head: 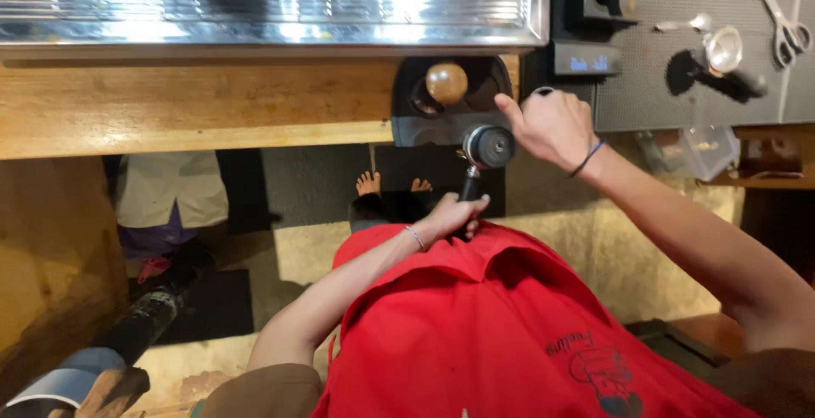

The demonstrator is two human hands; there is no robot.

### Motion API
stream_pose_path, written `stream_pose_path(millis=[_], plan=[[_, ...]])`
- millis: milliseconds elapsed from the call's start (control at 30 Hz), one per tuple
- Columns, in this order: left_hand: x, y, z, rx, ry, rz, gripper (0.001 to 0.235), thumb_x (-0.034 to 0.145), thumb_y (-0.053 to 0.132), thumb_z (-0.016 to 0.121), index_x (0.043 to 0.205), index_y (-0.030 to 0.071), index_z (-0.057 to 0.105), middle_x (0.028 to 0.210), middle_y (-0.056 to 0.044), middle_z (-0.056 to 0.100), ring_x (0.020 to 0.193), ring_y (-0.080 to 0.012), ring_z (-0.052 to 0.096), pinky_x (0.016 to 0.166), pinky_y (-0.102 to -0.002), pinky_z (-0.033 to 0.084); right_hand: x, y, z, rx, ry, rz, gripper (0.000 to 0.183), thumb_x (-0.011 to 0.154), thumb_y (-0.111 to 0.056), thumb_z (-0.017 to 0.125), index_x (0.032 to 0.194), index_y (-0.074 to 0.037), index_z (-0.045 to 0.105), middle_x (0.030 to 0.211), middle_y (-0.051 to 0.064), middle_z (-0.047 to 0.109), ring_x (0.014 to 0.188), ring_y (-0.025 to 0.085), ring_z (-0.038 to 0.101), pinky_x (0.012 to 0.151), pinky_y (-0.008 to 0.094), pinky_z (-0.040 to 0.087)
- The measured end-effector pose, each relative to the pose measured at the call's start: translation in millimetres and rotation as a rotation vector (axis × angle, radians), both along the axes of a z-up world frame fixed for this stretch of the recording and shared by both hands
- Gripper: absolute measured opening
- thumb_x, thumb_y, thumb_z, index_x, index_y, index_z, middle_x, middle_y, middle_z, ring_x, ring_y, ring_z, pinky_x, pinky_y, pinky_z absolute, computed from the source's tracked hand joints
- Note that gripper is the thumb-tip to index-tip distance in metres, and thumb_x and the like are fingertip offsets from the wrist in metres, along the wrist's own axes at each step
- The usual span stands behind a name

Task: The person prepares espresso by dosing coffee grounds into a portafilter using a scale, tamping the grounds with a tamper, and locking the portafilter into the espresso machine. They repeat this process for a second dose, cleaning the portafilter between uses.

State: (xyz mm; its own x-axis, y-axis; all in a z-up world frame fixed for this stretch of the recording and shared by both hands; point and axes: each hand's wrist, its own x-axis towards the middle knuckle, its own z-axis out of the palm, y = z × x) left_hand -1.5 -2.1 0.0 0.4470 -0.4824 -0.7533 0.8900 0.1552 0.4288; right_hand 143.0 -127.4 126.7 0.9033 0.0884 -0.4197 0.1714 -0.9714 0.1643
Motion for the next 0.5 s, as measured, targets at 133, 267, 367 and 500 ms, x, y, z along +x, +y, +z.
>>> stream_pose_path(millis=[133, 267, 367, 500], plan=[[-4, -1, -6, 0.001, -0.009, -0.03, 0.033, 0.082, 0.026, 0.064, 0.058, 0.006, 0.052, 0.043, -0.007, 0.048, 0.036, -0.0161, 0.054, 0.037, -0.025, 0.045, -22, 23, 56, 0.482, 0.194, 0.342, 0.063, 0.078, -0.042, 0.065, 0.132, -0.017, 0.047, 0.123, 0.02, 0.056, 0.104, 0.044, 0.058, 0.073, 0.056, 0.052], [-7, 2, -1, 0.01, -0.031, -0.018, 0.036, 0.082, 0.03, 0.064, 0.057, 0.006, 0.052, 0.043, -0.008, 0.047, 0.036, -0.0167, 0.054, 0.038, -0.025, 0.046, -37, 10, 37, 0.302, 0.201, 0.686, 0.056, 0.076, -0.021, 0.062, 0.129, -0.024, 0.041, 0.122, 0.011, 0.042, 0.086, 0.041, 0.058, 0.064, 0.05, 0.057], [4, -2, -8, 0.046, -0.159, -0.1, 0.046, 0.084, 0.039, 0.059, 0.05, 0.01, 0.054, 0.042, -0.006, 0.05, 0.041, -0.0162, 0.055, 0.049, -0.024, 0.045, -17, -1, -3, 0.154, -0.221, 0.572, 0.042, 0.089, -0.058, 0.043, 0.092, -0.016, 0.047, 0.081, 0.01, 0.047, 0.057, 0.037, 0.064, 0.048, 0.047, 0.052], [-6, 0, -7, 0.027, -0.054, -0.045, 0.038, 0.082, 0.034, 0.064, 0.057, 0.007, 0.053, 0.043, -0.008, 0.049, 0.037, -0.0173, 0.054, 0.04, -0.026, 0.046, -25, 26, 45, 0.297, -0.05, 0.118, 0.067, 0.09, -0.07, 0.029, 0.119, -0.016, 0.056, 0.077, 0.019, 0.066, 0.074, 0.042, 0.067, 0.061, 0.057, 0.05]])
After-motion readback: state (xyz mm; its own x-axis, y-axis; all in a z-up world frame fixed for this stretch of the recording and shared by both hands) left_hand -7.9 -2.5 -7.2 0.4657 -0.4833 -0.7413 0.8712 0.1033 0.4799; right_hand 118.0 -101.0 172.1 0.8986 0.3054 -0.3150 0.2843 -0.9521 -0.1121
